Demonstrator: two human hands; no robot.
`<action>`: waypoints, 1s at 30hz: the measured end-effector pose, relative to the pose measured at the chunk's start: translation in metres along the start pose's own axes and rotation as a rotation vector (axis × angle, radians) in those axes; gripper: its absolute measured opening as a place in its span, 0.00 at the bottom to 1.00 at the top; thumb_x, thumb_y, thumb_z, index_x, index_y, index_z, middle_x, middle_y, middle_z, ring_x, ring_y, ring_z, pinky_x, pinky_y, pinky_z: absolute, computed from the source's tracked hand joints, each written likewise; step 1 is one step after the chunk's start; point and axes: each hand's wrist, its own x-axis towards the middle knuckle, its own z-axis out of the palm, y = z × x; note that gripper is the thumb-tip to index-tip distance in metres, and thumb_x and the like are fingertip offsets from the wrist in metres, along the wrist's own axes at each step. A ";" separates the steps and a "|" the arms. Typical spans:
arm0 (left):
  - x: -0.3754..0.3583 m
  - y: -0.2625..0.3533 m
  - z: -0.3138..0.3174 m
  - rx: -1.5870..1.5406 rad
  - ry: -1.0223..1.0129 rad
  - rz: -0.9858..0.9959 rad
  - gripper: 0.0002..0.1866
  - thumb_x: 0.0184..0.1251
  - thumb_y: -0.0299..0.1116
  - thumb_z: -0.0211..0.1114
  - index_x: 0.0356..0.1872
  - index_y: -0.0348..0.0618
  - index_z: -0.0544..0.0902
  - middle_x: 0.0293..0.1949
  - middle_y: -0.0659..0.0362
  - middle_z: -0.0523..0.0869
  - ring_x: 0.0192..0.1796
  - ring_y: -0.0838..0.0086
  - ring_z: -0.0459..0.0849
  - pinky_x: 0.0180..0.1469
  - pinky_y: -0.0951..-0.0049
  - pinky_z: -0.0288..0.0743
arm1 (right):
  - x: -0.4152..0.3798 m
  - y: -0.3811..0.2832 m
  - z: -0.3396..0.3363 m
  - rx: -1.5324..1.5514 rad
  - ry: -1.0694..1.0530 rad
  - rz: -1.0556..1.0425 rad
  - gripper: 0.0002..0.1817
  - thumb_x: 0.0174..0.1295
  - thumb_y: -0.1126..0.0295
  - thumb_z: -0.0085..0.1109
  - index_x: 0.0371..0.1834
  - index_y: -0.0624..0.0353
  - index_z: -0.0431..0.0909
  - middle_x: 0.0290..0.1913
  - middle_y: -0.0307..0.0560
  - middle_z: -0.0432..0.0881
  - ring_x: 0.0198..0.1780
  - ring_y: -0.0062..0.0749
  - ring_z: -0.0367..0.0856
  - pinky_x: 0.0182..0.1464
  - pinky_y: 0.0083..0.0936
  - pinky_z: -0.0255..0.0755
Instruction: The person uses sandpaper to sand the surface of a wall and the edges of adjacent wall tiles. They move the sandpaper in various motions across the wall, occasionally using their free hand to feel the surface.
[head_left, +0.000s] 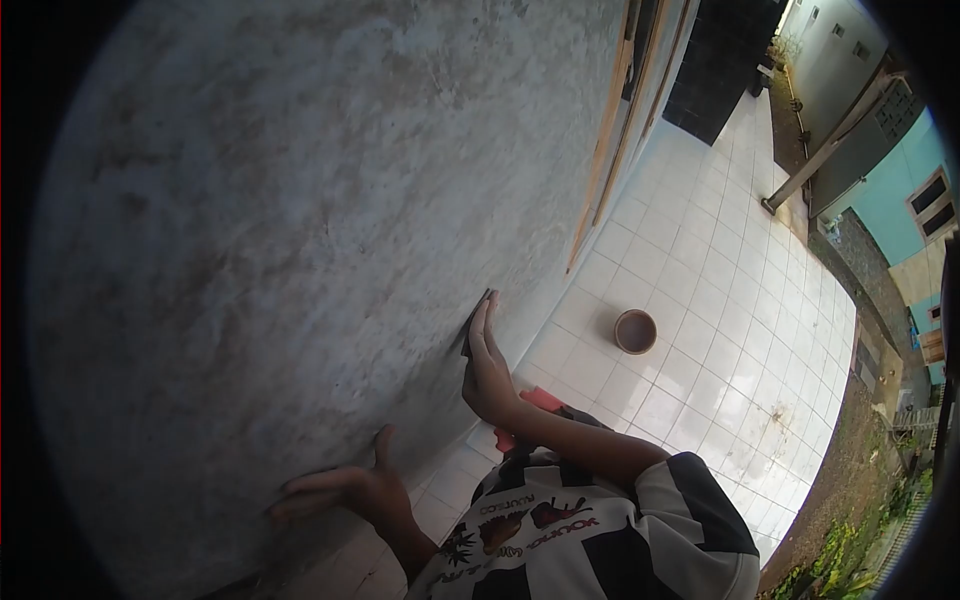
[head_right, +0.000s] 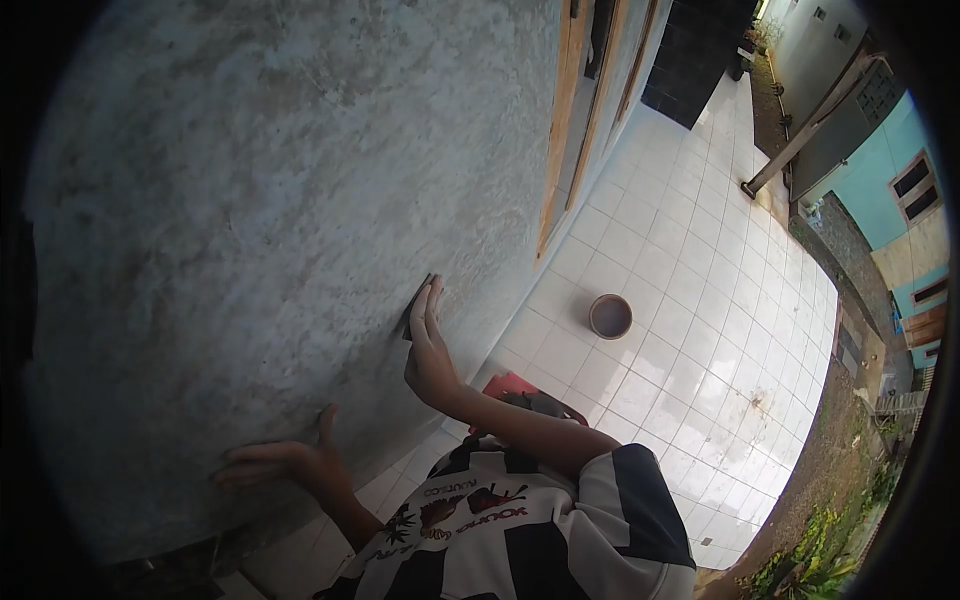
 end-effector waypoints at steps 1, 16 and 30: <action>0.000 -0.001 0.000 0.015 0.047 0.017 0.86 0.44 0.79 0.72 0.77 0.30 0.19 0.73 0.25 0.09 0.76 0.30 0.07 0.69 0.22 0.11 | 0.002 0.002 0.000 0.002 -0.002 0.009 0.51 0.48 0.98 0.35 0.81 0.79 0.30 0.80 0.87 0.26 0.82 0.79 0.29 0.81 0.48 0.51; -0.018 -0.016 0.013 -0.053 -0.171 -0.080 0.87 0.44 0.73 0.78 0.76 0.27 0.18 0.72 0.23 0.09 0.75 0.29 0.06 0.67 0.18 0.13 | -0.011 -0.004 0.025 -0.200 -0.004 0.009 0.52 0.48 0.97 0.38 0.79 0.81 0.23 0.77 0.92 0.21 0.81 0.83 0.27 0.82 0.47 0.45; 0.007 -0.003 -0.004 0.127 0.039 0.140 0.87 0.42 0.85 0.67 0.76 0.27 0.18 0.70 0.23 0.06 0.73 0.29 0.03 0.63 0.15 0.11 | -0.022 -0.046 0.033 -0.100 0.033 -0.113 0.46 0.48 0.97 0.41 0.77 0.87 0.40 0.78 0.93 0.31 0.80 0.87 0.31 0.81 0.63 0.44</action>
